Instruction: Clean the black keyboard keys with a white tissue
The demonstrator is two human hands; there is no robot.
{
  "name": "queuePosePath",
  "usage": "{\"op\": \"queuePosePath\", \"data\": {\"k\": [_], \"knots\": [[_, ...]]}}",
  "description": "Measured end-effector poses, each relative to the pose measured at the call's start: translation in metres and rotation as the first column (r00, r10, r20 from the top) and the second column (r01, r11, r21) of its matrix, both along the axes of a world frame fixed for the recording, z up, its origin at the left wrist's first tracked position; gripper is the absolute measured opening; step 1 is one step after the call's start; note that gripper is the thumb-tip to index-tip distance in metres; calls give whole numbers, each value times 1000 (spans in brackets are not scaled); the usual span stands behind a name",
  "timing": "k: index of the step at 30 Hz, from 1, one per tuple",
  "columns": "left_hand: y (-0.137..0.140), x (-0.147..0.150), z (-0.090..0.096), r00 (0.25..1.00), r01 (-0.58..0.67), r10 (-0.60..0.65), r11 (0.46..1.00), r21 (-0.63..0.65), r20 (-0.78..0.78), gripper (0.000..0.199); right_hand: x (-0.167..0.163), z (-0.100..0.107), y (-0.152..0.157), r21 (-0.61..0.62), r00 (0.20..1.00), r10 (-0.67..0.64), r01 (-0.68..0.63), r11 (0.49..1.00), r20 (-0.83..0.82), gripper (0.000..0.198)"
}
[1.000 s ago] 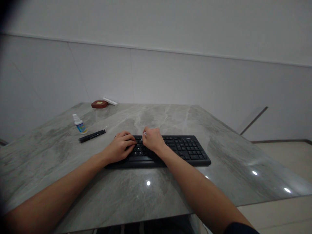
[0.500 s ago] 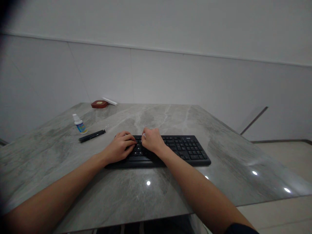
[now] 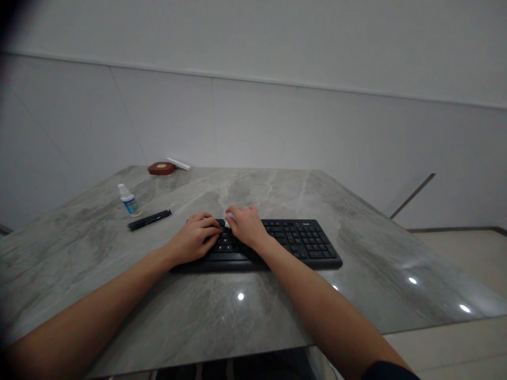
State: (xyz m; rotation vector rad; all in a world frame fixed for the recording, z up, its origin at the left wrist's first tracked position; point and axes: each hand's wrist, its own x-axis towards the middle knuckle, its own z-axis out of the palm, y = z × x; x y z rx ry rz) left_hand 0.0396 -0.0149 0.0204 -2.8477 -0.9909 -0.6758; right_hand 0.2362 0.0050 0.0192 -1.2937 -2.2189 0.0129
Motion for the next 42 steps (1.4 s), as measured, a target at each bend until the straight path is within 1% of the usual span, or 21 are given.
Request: {"op": "queuePosePath", "data": {"k": [6, 16, 21, 33, 42], "knots": [[0, 0, 0, 1000, 2, -2, 1000, -2, 8, 21, -2, 4, -3, 25, 993, 39, -42, 999, 112, 17], [1, 0, -2, 1000, -7, 7, 1000, -1, -3, 20, -3, 1, -1, 13, 988, 119, -121, 993, 100, 16], [1, -1, -3, 1000, -10, 10, 1000, 1, -13, 20, -4, 5, -4, -2, 986, 114, -115, 993, 121, 15], [1, -1, -1, 1000, 6, -6, 1000, -14, 21, 20, -3, 10, -7, -18, 978, 128, -127, 992, 163, 15], [2, 0, -2, 1000, -1, 1, 1000, -4, 0, 21, 3, 16, -9, 15, 963, 100, -107, 994, 249, 14]]}}
